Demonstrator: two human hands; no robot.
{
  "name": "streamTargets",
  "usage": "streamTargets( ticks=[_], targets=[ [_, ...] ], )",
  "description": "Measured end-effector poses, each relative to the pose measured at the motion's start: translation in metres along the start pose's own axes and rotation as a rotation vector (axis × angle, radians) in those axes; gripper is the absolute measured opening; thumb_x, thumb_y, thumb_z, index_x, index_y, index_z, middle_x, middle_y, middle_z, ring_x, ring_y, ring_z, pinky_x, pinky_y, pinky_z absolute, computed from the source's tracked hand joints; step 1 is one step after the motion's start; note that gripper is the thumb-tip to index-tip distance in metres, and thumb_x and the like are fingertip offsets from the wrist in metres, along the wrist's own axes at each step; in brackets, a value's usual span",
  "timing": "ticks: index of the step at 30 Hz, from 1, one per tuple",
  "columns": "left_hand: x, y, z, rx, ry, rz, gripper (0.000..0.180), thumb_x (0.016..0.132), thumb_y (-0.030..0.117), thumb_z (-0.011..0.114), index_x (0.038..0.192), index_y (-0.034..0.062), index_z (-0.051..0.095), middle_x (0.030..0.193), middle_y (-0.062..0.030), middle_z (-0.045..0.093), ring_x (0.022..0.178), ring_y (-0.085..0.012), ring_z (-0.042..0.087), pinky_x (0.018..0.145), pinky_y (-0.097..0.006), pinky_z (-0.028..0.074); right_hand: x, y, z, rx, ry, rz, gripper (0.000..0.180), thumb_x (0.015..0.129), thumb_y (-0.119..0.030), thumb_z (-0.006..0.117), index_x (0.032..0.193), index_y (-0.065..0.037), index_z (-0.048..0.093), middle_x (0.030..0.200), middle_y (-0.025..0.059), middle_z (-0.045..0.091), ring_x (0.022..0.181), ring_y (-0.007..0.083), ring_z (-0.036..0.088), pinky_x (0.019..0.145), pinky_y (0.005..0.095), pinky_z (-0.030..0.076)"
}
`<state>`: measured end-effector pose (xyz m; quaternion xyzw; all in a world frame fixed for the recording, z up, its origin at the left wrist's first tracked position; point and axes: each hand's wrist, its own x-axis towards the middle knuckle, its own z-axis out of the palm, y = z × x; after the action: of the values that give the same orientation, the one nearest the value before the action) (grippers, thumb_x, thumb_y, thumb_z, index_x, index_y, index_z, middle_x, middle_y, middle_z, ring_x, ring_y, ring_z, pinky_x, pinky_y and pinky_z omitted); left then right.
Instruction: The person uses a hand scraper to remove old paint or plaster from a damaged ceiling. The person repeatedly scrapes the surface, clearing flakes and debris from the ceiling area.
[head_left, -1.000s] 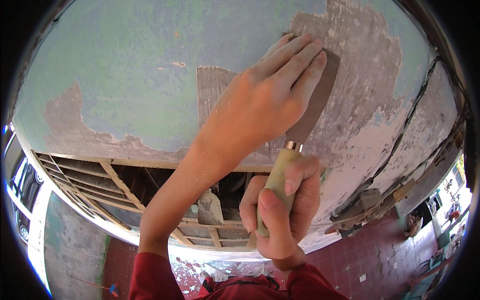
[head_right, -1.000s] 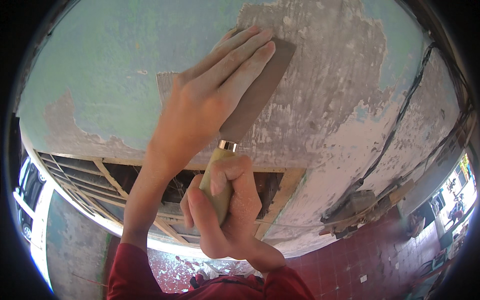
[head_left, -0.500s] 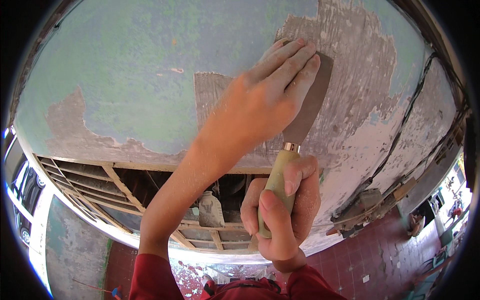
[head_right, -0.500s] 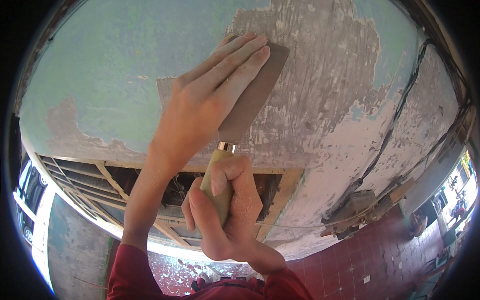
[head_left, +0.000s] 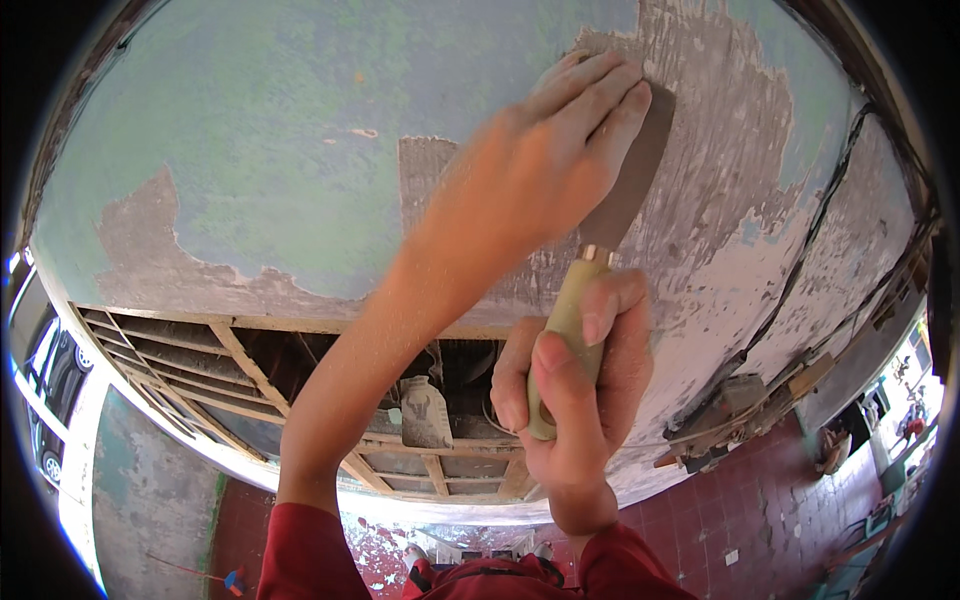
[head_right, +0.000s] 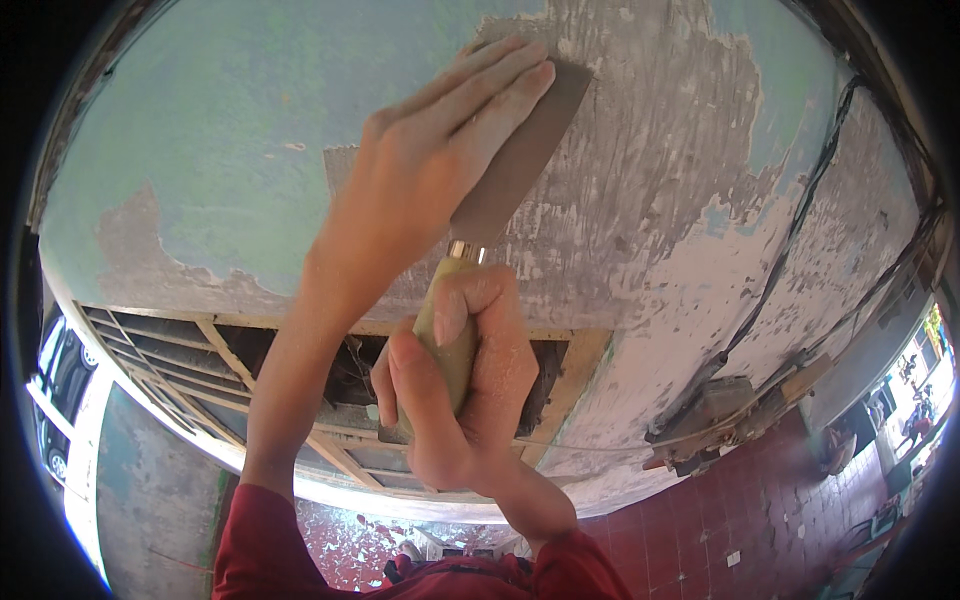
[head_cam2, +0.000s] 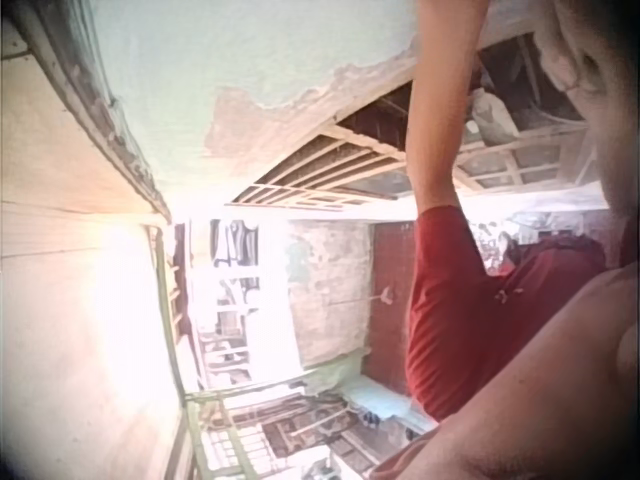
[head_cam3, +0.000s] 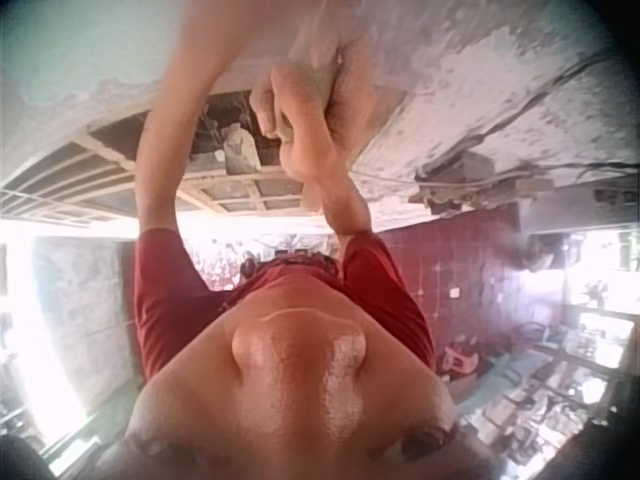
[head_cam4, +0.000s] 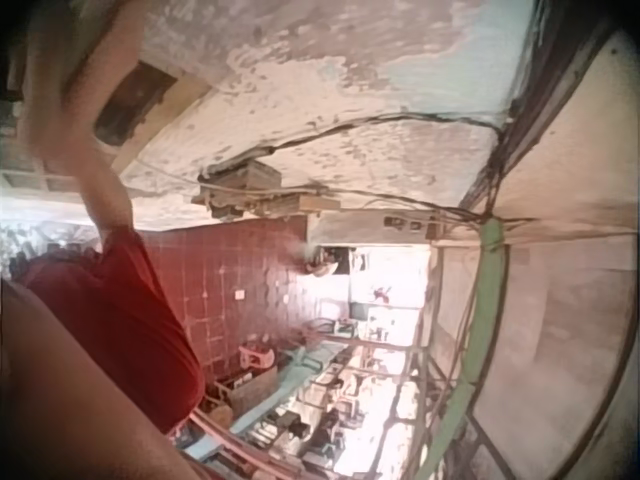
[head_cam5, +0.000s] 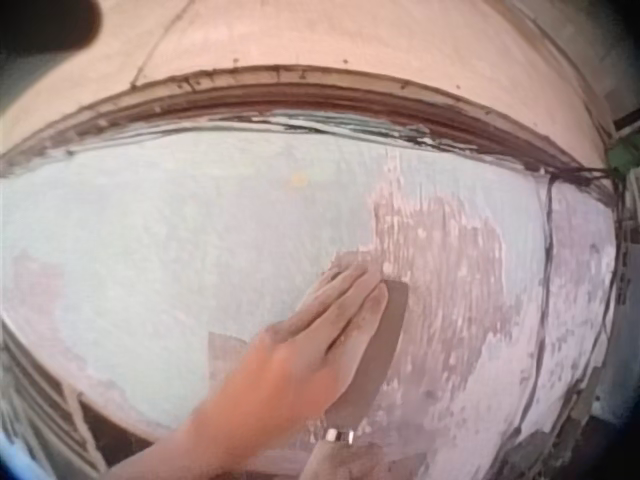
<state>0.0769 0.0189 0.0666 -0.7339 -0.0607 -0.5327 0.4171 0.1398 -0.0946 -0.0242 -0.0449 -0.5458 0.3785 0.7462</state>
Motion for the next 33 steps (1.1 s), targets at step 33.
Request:
streamTargets(
  ticks=[33],
  targets=[
    [0.0,0.004,0.001,-0.013,-0.064,-0.072,0.048,0.078,-0.001,0.057,0.126,0.0042,0.057,0.134,-0.0101,0.055,0.126,-0.0291,0.052,0.099,-0.036,0.05,0.002,0.003,-0.001,0.029,0.02,-0.01,0.016,0.091,0.0,0.048,0.096,-0.007,0.034,0.085,0.0043,0.041,0.052,0.0071,0.048,0.042,0.021,0.036]
  ],
)
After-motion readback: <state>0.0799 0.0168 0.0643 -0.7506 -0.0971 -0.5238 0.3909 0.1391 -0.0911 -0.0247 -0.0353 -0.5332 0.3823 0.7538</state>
